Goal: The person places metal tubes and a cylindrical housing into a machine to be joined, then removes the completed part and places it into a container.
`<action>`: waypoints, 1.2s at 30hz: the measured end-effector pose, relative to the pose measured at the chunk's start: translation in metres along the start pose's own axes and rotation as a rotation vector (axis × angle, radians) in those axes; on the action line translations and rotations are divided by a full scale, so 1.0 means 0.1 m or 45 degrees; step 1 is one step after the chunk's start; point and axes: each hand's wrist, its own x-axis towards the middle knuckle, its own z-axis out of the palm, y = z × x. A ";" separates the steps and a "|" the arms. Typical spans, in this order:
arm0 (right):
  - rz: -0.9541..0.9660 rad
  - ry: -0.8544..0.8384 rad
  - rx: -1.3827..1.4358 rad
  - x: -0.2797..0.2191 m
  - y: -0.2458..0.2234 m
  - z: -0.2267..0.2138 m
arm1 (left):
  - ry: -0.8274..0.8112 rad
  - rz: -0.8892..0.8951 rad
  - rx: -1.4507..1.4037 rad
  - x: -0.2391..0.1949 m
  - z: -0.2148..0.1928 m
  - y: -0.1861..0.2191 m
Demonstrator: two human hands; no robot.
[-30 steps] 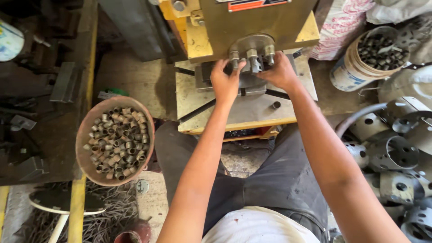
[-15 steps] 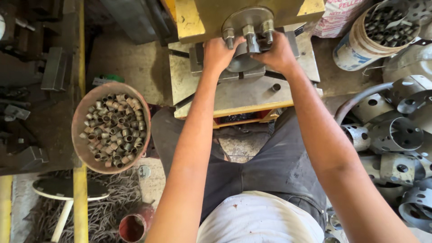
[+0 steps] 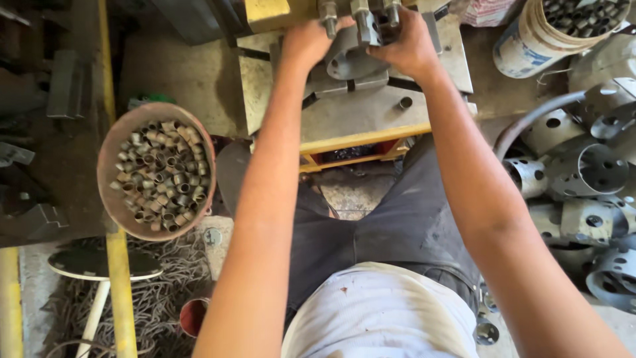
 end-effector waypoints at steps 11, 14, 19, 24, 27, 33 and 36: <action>-0.102 0.003 0.165 0.01 -0.10 0.08 | 0.104 0.178 -0.093 -0.01 -0.10 0.07; -0.114 0.039 0.104 -0.04 -0.17 0.07 | 0.052 0.164 -0.065 -0.01 -0.12 0.12; -0.064 0.030 0.084 -0.09 -0.26 0.04 | -0.049 -0.018 0.073 -0.05 -0.10 0.13; -0.127 0.031 0.090 -0.10 -0.30 0.03 | 0.152 0.203 -0.242 -0.04 0.00 0.06; -0.065 0.020 0.066 -0.07 -0.31 -0.01 | 0.252 0.315 -0.428 0.00 0.06 0.03; -0.017 -0.105 0.153 0.05 -0.31 -0.14 | 0.420 0.160 -0.431 -0.21 0.19 0.25; 0.039 -0.123 0.041 0.07 -0.28 -0.18 | 0.571 0.176 -0.416 -0.22 0.18 0.30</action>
